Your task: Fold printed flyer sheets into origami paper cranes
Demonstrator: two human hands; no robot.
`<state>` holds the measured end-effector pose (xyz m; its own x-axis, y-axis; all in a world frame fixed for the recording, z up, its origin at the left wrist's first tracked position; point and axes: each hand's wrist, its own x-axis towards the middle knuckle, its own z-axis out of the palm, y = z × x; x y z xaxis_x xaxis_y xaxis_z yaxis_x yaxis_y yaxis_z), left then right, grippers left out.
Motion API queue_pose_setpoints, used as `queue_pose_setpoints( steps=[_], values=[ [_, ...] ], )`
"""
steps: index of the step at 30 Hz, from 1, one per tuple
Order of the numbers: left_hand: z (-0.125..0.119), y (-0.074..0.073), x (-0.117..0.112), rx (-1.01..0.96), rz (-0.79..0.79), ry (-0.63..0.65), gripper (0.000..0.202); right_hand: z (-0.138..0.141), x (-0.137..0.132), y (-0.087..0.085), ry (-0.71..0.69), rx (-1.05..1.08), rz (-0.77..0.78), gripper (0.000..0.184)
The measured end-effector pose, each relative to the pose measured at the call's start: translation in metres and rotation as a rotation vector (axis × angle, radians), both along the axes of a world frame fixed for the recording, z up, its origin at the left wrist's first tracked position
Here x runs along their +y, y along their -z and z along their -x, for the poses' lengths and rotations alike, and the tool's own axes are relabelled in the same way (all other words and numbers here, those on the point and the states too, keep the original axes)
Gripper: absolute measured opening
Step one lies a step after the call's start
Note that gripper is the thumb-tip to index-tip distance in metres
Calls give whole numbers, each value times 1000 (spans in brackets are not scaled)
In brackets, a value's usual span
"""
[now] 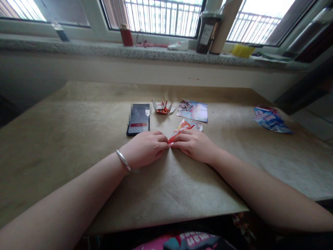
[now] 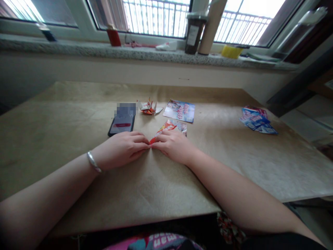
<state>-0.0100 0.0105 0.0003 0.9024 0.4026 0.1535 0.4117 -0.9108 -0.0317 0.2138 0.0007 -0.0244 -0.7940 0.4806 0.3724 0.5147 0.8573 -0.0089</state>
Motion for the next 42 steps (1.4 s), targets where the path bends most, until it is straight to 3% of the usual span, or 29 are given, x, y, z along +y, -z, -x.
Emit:
queue_pose_setpoints(
  steps=[14,28,42],
  values=[
    [-2,-4,-1,35,-16,-24,24,3,-2,-7,104,-99,-72,21],
    [-2,3,-3,11,-53,-19,22,-3,-1,-11,109,-114,-52,21],
    [0,-5,-2,32,7,-3,21,-20,3,-11,102,-110,-7,24]
  ],
)
